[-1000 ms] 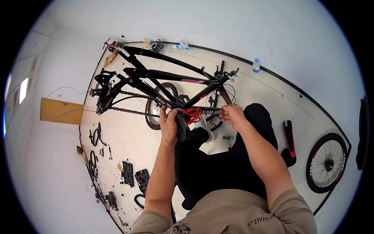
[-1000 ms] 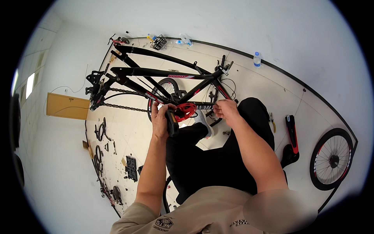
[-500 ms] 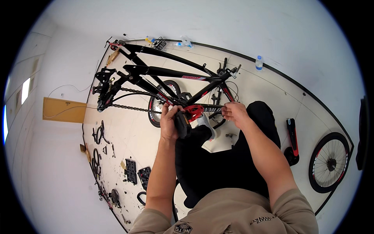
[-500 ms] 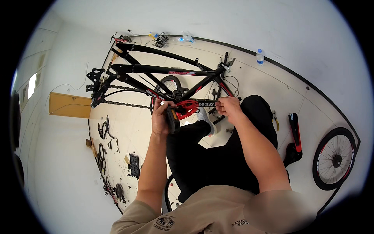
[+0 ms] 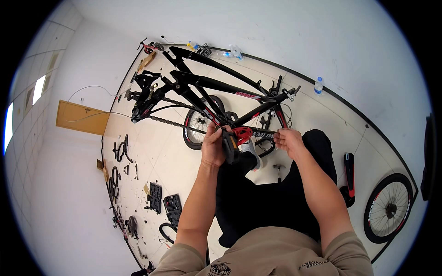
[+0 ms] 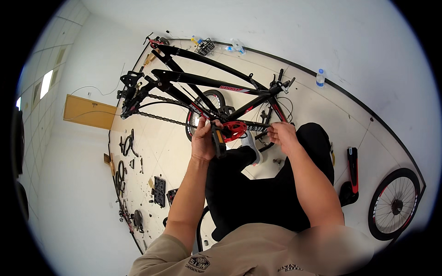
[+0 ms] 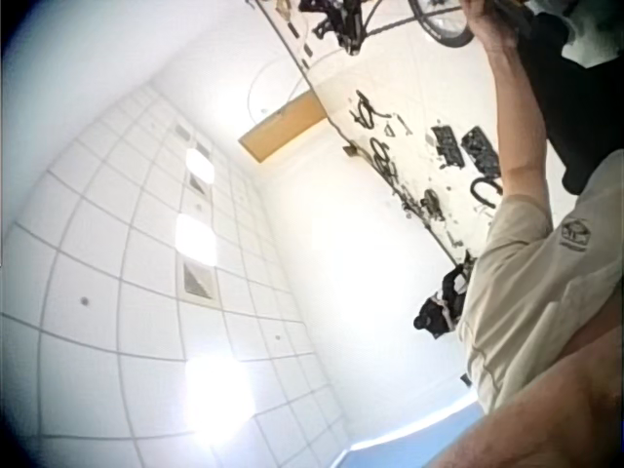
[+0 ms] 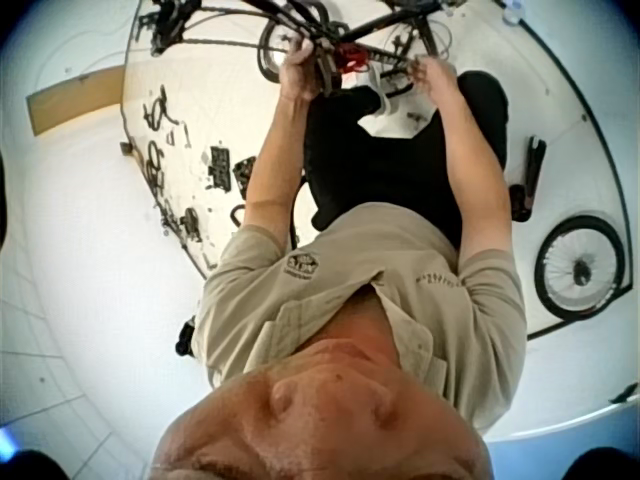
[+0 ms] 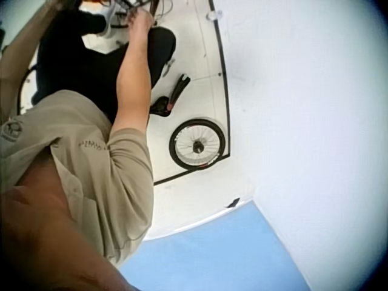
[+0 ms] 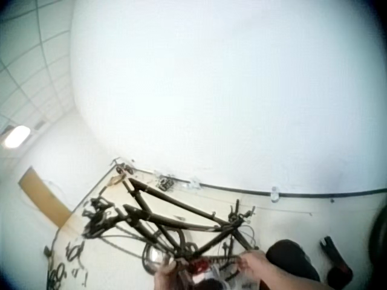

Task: The person attaches a bicycle pedal to the crank arm of a partially disassembled bicycle. They thread the pedal onto the crank, tighten it by hand, and then use a pedal wrench to secure it fully.

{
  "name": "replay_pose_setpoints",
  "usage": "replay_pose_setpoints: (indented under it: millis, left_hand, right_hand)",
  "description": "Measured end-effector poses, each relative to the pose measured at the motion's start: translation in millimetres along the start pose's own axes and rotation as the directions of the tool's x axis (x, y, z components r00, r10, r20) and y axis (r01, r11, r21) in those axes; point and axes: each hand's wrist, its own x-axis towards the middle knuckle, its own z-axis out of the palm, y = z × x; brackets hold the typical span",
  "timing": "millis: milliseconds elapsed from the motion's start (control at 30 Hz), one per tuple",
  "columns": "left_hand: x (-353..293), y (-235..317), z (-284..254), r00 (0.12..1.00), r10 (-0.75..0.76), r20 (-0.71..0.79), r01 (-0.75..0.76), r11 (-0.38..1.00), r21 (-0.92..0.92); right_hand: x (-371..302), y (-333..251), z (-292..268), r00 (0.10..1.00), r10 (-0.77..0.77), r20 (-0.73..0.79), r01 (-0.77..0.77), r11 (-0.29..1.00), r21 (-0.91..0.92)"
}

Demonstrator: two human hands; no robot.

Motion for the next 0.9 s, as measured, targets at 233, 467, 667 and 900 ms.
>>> replay_pose_setpoints:
  millis: [233,467,667,900]
  left_hand:
    - [0.2,-5.6,-1.9,0.999,-0.033,0.026,0.033,0.999,-0.013]
    - [-1.4,-6.3,0.8,0.999,-0.029,0.031,0.030,0.999,-0.034]
    - [2.5,-5.9,0.8,0.999,-0.018,0.035,0.019,1.000,-0.021]
    - [1.4,-1.8,7.1,0.998,-0.068,-0.017,0.067,0.997,-0.028]
  right_hand:
    - [-0.4,-1.8,1.4,1.000,0.015,-0.008,-0.015,1.000,-0.019]
    - [1.2,-0.2,0.5,1.000,0.015,-0.005,-0.015,0.999,-0.033]
    - [-1.7,-0.6,0.0,1.000,0.005,0.002,-0.005,0.999,-0.050]
    - [-54.2,-26.3,55.4,0.967,-0.215,0.139,0.232,0.964,-0.126]
